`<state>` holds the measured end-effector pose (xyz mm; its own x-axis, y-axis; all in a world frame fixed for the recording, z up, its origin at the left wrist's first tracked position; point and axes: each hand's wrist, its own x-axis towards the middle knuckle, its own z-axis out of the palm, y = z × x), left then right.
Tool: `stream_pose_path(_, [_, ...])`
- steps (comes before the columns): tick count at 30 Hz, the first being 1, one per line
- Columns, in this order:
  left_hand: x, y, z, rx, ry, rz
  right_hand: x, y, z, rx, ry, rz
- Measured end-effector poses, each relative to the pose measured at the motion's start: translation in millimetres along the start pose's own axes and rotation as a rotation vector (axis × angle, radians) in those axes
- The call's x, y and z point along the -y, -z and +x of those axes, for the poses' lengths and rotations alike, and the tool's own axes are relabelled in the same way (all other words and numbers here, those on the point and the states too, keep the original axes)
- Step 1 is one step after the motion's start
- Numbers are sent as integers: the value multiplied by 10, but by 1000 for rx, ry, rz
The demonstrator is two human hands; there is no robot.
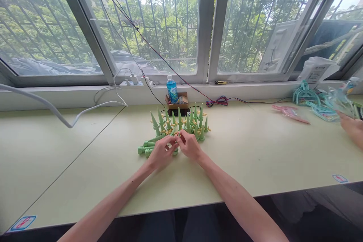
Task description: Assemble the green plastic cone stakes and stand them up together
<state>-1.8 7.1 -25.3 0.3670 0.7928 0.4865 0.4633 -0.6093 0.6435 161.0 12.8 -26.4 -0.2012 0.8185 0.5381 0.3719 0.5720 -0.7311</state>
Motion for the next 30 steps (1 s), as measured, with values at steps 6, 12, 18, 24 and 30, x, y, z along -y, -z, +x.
stream_pose_path(6, [35, 60, 41, -176, 7, 189, -25, 38, -21, -159, 59, -90])
stream_pose_path(12, [115, 24, 43, -129, -127, 424, -43, 74, -35, -221, 154, -218])
stream_pose_path(18, [111, -44, 20, -73, -136, 451, -15, 69, -33, -163, 301, -265])
stream_pose_path(24, [112, -59, 5, -61, -122, 465, -12, 58, -18, -194, 436, -313])
stream_pose_path(30, [108, -36, 48, -9, -162, 521, -78, 149, -3, -454, 484, -375])
